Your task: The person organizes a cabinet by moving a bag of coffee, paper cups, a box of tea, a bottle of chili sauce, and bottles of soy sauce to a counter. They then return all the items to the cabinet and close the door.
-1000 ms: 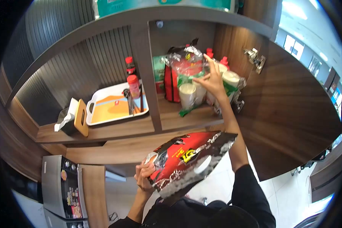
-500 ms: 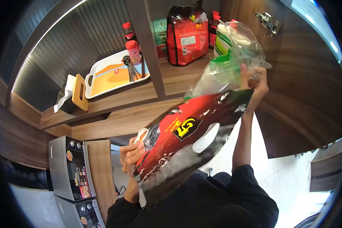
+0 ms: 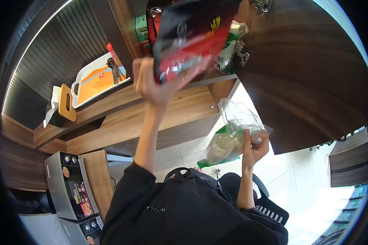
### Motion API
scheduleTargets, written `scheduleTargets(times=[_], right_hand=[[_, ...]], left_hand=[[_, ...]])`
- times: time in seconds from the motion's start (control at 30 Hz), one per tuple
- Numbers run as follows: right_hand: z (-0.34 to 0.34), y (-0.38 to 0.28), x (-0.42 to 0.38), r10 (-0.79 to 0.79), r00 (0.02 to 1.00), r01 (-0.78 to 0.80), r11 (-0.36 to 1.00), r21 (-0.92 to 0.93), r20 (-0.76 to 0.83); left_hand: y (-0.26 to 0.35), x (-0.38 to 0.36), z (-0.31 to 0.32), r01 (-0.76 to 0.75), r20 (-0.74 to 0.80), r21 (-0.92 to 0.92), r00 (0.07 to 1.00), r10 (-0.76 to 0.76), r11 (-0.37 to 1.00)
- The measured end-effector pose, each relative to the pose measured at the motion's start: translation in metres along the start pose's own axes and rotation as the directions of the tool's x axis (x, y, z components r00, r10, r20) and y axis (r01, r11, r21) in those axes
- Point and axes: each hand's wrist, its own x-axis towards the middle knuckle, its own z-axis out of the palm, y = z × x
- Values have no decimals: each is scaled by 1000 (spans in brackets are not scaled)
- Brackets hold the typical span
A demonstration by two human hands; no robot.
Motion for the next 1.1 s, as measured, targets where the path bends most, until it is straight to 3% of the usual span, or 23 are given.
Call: scheduleTargets(times=[0.07,0.17,0.23,0.33,0.37,0.5,0.6,0.7,0.8,0.9,0.93,1.0,1.03,1.1], right_hand=[[-4,0,0,-34,999,34,997,75,6],[-14,5,3,-74,997,73,996,52,23],[-10,2,7,-107,994,106,992,65,5],[6,-6,22,-184,983,181,977,116,11],[8,-3,30,-212,977,205,969,139,39],[28,-23,57,-269,959,252,953,166,87],[55,-35,84,-316,946,297,935,192,76],[89,-50,115,-351,934,332,921,204,66],[133,-44,150,-441,897,398,836,378,32],[172,-3,192,-474,845,427,877,221,246],[186,18,200,-450,836,407,892,196,313],[196,50,204,-610,725,621,780,79,321],[197,50,204,-681,648,719,695,21,341],[193,51,194,-709,641,703,696,147,293]], left_hand=[[-23,3,37,-70,-29,42,997,71,997],[-48,-4,56,182,139,84,972,-192,980],[-71,-7,53,406,219,43,888,-405,913],[-70,-16,55,328,201,64,921,-335,942],[-63,-18,56,294,142,-12,947,-289,956],[-45,-40,51,46,-97,358,995,-11,932],[-60,-61,52,-301,208,148,941,268,942],[-64,-63,57,-3,445,202,891,-89,979],[-81,-72,53,-134,534,148,845,35,980],[-67,-76,50,224,466,-87,871,-159,971],[-59,-80,50,264,510,-120,843,-169,957],[-43,-86,54,349,597,-187,783,-175,918],[-40,-90,58,256,615,-161,781,-106,953],[-37,-99,71,69,641,-110,768,17,992]])
